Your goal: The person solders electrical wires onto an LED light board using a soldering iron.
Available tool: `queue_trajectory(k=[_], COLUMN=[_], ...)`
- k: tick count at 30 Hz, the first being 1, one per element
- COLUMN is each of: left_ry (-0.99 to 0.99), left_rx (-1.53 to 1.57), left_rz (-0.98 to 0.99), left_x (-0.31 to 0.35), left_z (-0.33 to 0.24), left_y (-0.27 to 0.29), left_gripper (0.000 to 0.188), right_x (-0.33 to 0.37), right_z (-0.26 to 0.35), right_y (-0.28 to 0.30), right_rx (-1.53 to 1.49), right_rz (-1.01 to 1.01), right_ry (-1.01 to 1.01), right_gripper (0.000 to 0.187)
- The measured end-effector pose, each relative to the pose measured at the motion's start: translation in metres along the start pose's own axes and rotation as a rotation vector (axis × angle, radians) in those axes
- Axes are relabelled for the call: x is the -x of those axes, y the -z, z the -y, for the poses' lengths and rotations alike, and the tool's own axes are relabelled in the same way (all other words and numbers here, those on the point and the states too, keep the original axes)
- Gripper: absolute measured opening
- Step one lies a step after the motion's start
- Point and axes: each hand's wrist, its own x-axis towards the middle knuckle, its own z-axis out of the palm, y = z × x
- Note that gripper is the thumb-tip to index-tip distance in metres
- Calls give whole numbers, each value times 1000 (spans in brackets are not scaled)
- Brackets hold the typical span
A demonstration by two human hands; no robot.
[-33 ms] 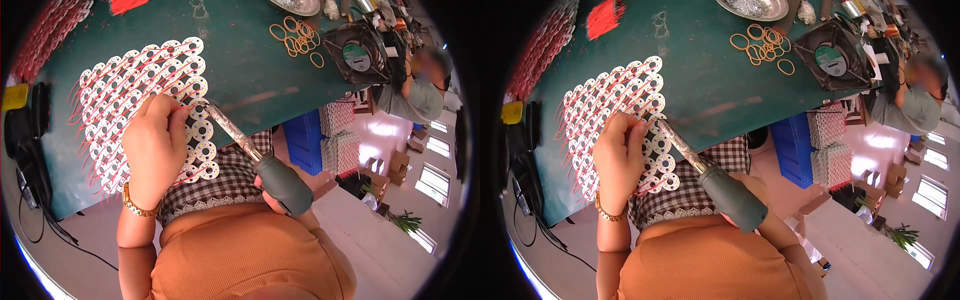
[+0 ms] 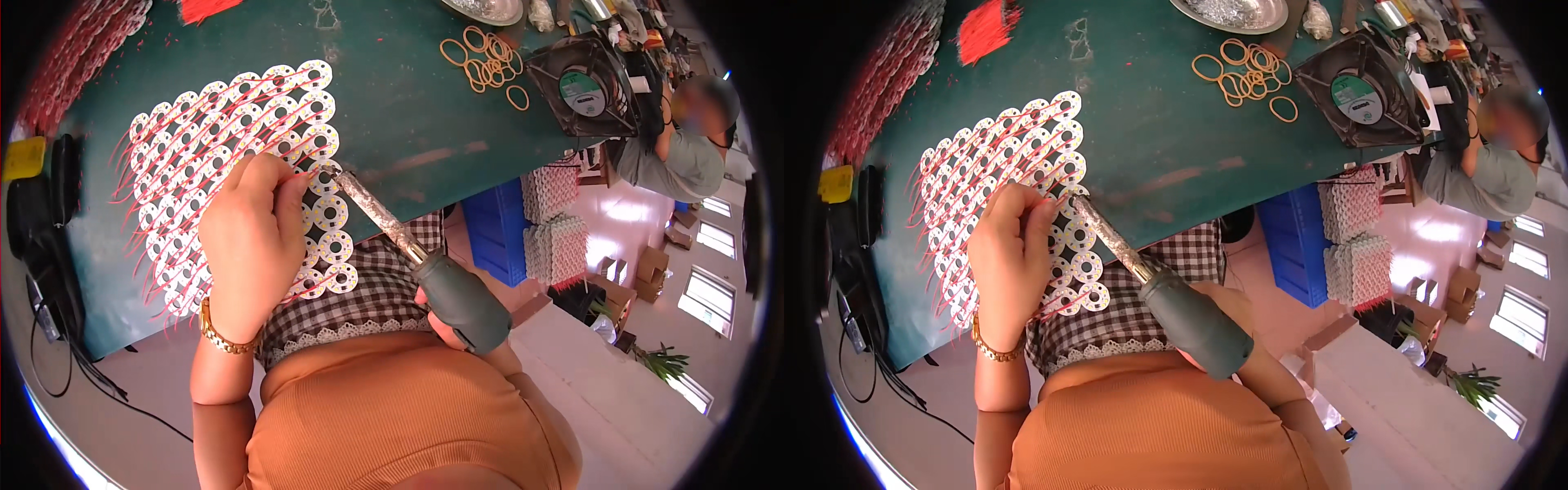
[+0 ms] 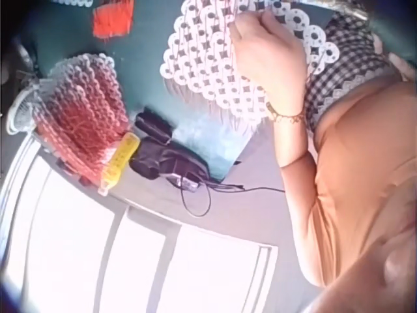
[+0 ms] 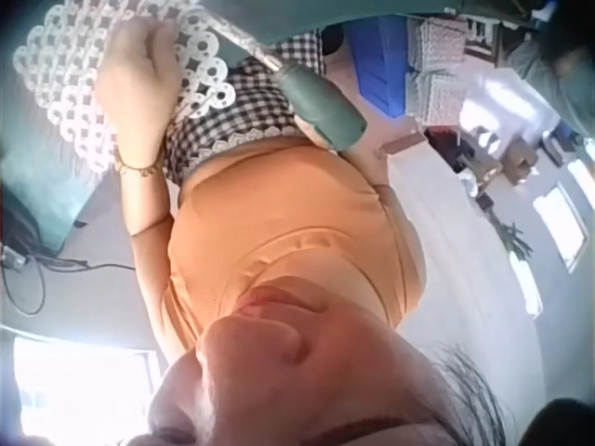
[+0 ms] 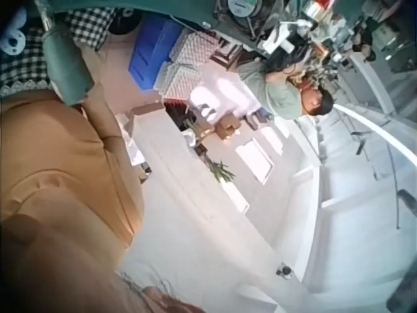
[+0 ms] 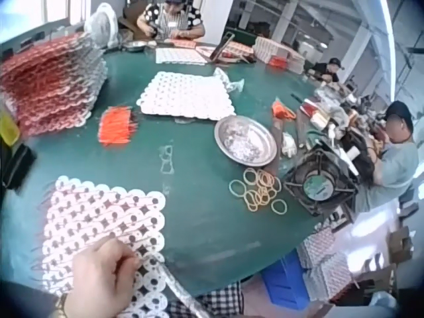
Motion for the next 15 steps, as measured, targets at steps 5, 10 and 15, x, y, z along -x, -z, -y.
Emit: queue_trajectory(k=[5, 10, 15], left_ry=[-35, 11, -8], left_rx=[2, -38, -50], left_rz=[2, 48, 31], left_x=[-1, -1, -1], left_z=[1, -2, -1], left_y=[-2, 2, -1], left_gripper=[11, 8, 11], right_x=[6, 13, 4], right_z=[-31, -39, -33], right_y=[-21, -29, -18], right_rx=[-322, -546, -476], right_rz=[62, -159, -144], right_ry=[-501, -241, -111], right_gripper=[22, 22, 21])
